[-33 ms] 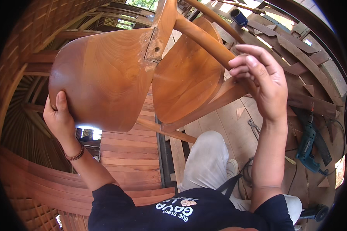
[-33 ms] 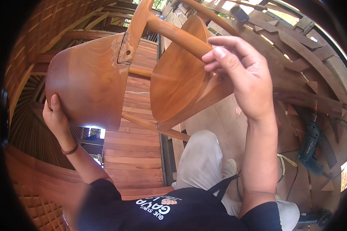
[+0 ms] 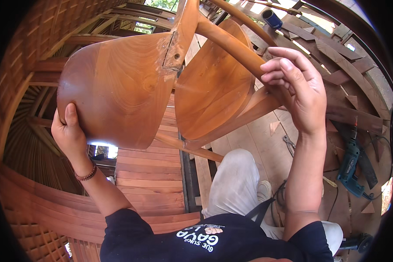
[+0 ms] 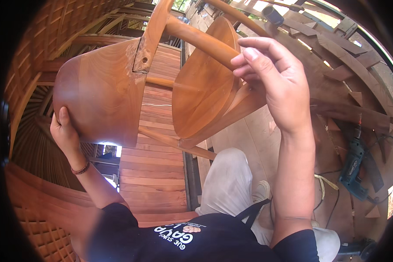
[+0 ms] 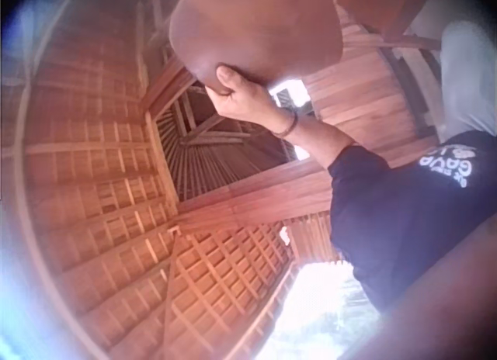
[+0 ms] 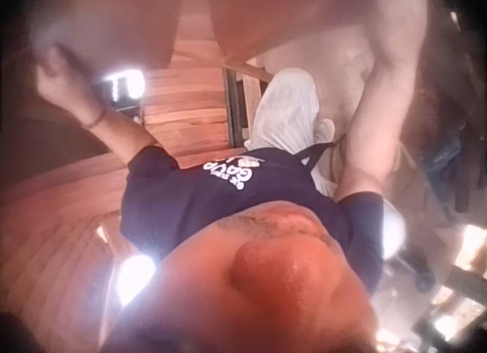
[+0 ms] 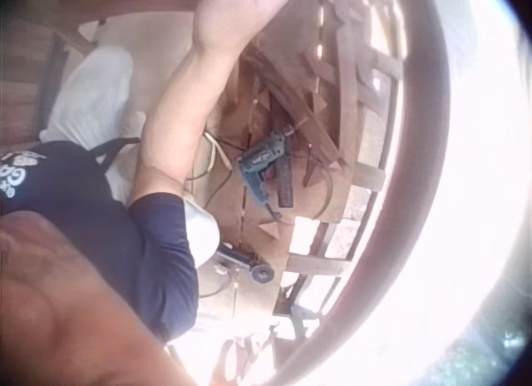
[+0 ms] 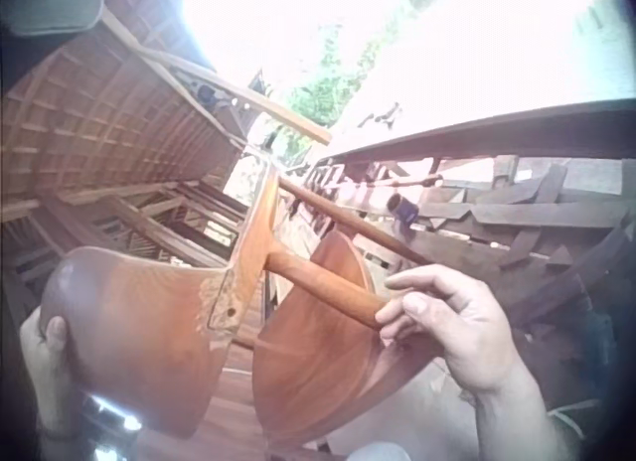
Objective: The person assembles a wooden chair by attaching the seat to the frame using a corded drill and an angle grinder. They position the seat, drill screws into the joints, and smooth the edges of the seat with the grinder.
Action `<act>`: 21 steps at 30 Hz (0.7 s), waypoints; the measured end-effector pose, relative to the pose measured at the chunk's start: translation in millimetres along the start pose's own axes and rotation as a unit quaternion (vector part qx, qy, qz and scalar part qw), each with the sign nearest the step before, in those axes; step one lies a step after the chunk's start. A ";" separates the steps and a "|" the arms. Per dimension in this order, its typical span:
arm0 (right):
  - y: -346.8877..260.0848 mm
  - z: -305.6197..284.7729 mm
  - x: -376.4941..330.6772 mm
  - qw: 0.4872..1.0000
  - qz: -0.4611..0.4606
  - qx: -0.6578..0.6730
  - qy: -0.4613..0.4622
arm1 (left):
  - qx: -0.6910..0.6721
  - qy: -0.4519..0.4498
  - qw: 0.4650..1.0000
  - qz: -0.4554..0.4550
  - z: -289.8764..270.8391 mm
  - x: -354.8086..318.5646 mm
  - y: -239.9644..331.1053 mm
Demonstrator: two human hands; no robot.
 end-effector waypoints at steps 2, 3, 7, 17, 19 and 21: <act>10.1 -2.6 3.0 1.000 0.014 0.008 0.009 | 0.025 -0.005 1.000 -0.011 1.1 -0.5 -11.0; 12.4 -3.4 3.8 1.000 0.015 0.008 0.013 | 0.034 -0.003 0.999 -0.010 2.3 1.2 -10.3; 14.5 2.3 2.5 0.997 0.003 -0.077 -0.001 | 0.039 -0.001 0.999 -0.014 1.8 -2.4 -14.0; -21.3 -124.8 -5.0 0.941 0.016 -0.316 0.117 | 0.024 0.006 0.997 -0.071 -5.3 5.1 -58.9; -3.0 -186.5 -10.5 0.837 0.121 -0.525 0.093 | 0.053 0.011 0.994 -0.099 1.4 -4.4 -65.3; -5.7 -245.8 -36.1 0.643 0.184 -0.742 0.034 | 0.080 0.021 0.995 -0.062 -5.0 6.3 -58.0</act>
Point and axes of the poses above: each hand's wrist, its own x-axis towards the middle knuckle, its own z-axis out of the palm, y = z × x, the point moved 9 cm from there along x, towards the middle knuckle, and after that the axes turned 6 degrees about -z, right-handed, at the moved point
